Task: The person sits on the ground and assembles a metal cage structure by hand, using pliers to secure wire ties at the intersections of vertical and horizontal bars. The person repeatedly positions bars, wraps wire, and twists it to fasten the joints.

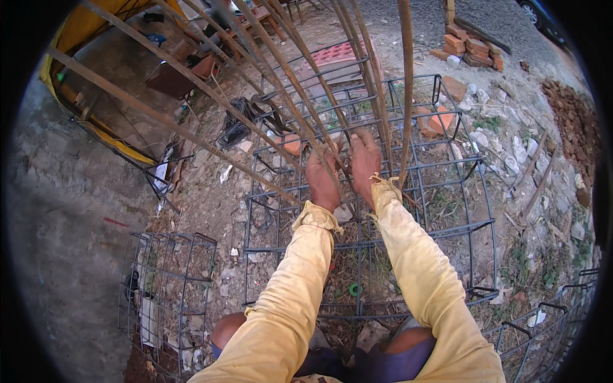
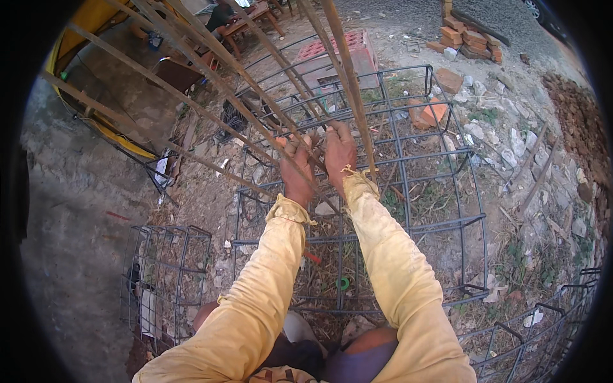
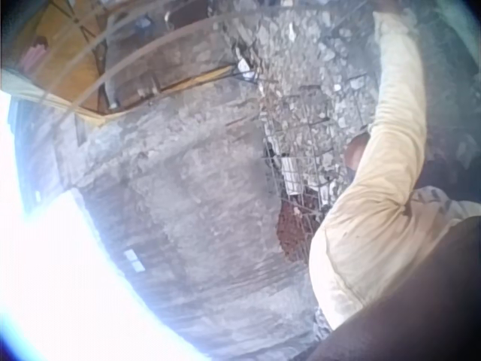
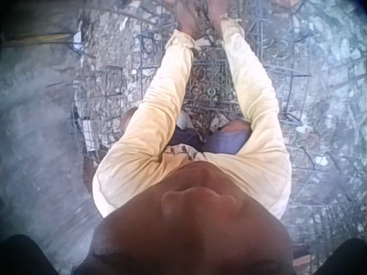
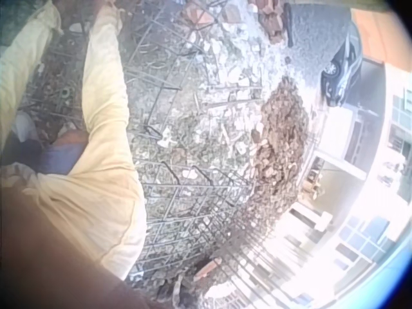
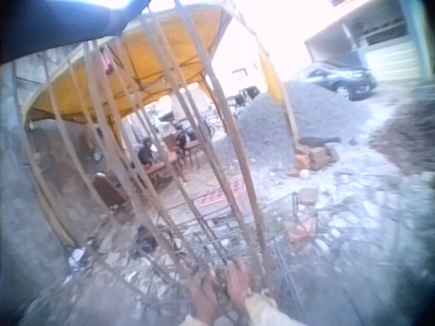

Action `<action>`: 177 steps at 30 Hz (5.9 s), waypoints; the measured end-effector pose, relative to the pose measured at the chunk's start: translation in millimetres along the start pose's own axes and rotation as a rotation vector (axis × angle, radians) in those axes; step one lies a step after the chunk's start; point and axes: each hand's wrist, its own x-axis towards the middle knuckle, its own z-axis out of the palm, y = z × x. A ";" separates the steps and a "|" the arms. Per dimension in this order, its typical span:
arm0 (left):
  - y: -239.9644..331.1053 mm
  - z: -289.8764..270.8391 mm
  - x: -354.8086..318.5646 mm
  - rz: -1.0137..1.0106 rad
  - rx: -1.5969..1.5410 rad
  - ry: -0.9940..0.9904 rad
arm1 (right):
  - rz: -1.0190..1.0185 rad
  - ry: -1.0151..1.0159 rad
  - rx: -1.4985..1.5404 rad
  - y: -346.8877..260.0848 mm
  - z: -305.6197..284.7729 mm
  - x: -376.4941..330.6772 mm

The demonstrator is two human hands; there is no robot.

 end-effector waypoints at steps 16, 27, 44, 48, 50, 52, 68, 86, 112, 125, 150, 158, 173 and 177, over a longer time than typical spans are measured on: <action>48.6 19.3 47.6 -0.169 0.352 -0.147 | -0.393 -0.056 -0.383 -20.6 -18.2 -11.8; 51.2 25.3 56.2 0.072 0.743 0.003 | -0.366 -0.068 -0.381 -18.4 -13.3 -17.2; 59.9 48.4 68.3 0.122 1.394 0.075 | -0.375 -0.114 -0.383 -22.5 -19.6 -15.8; 62.8 40.4 71.0 0.115 1.380 -0.034 | -0.346 -0.127 -0.377 -23.6 -18.0 -17.8; 64.3 38.2 63.8 0.121 1.306 -0.057 | -0.336 -0.128 -0.391 -22.8 -20.5 -15.9; 71.9 41.3 57.6 0.124 1.288 -0.088 | -0.342 -0.124 -0.390 -20.5 -23.9 -10.6; 49.1 -7.6 71.4 0.374 1.262 -0.271 | -0.302 -0.142 -0.376 -9.3 -22.7 -8.1; 44.8 4.4 61.7 -0.395 0.191 -0.149 | -0.261 -0.117 -0.262 -6.0 -21.5 -21.8; -4.8 3.3 64.8 -0.558 -0.471 -0.233 | -0.401 -0.138 -0.227 -36.7 -20.0 -33.6; -6.5 9.9 68.4 -0.647 -0.538 -0.159 | 0.018 0.109 -0.024 -7.2 -18.8 -8.6; -12.0 5.7 70.0 -0.626 -0.363 -0.084 | -0.258 -0.216 -0.314 -40.2 -45.2 -78.0; 4.0 6.4 14.0 -0.463 -0.150 0.068 | 0.420 -0.503 0.255 -59.0 -76.2 -93.3; 266.7 -133.0 15.0 -0.148 0.300 -0.420 | 0.674 -0.284 0.549 11.2 -121.8 -123.4; 268.5 -95.0 88.3 0.155 -0.094 -0.355 | 0.714 -0.261 0.414 32.3 -127.0 -134.8</action>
